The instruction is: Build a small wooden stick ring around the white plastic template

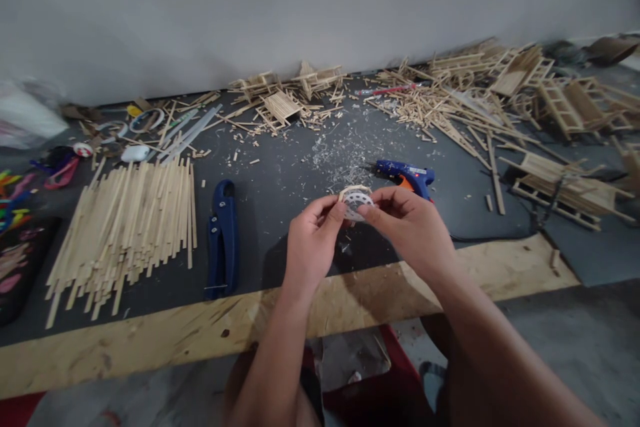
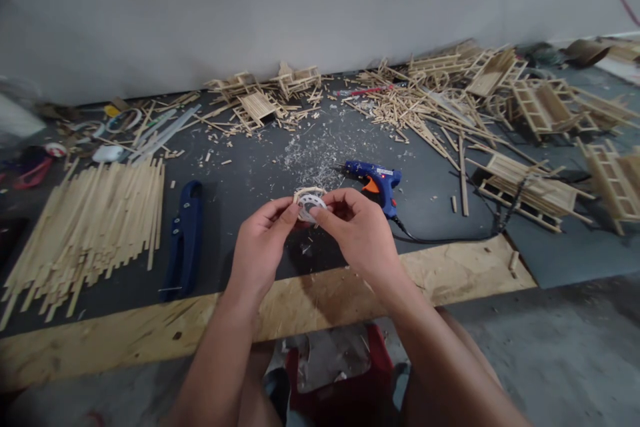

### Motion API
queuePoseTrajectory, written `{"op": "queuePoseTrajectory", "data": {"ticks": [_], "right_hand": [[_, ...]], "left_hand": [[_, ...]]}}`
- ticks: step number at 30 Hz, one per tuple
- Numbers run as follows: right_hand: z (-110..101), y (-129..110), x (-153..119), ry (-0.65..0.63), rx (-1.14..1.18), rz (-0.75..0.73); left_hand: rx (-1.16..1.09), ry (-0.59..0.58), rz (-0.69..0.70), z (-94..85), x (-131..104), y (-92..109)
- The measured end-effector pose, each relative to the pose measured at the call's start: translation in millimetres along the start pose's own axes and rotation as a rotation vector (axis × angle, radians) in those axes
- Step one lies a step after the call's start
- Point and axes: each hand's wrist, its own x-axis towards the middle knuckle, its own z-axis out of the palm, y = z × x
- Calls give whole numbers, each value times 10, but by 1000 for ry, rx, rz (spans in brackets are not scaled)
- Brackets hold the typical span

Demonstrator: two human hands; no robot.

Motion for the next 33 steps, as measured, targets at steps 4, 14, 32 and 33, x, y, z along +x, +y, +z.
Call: {"op": "queuePoseTrajectory", "data": {"ticks": [4,14,32,33], "right_hand": [[-2,-11,-1,-17,-15,17],[-28,31,9,39,-30,6],[-138,-44,38,-95,417,14],[-169,-44,50,-64,453,12]], "left_hand": [[2,40,-8,-4,14,-24],[-146,101,-70,-53,36,-76],[81,239,8,-100,42,-112],[73,248,9,-111,39,-111]]}}
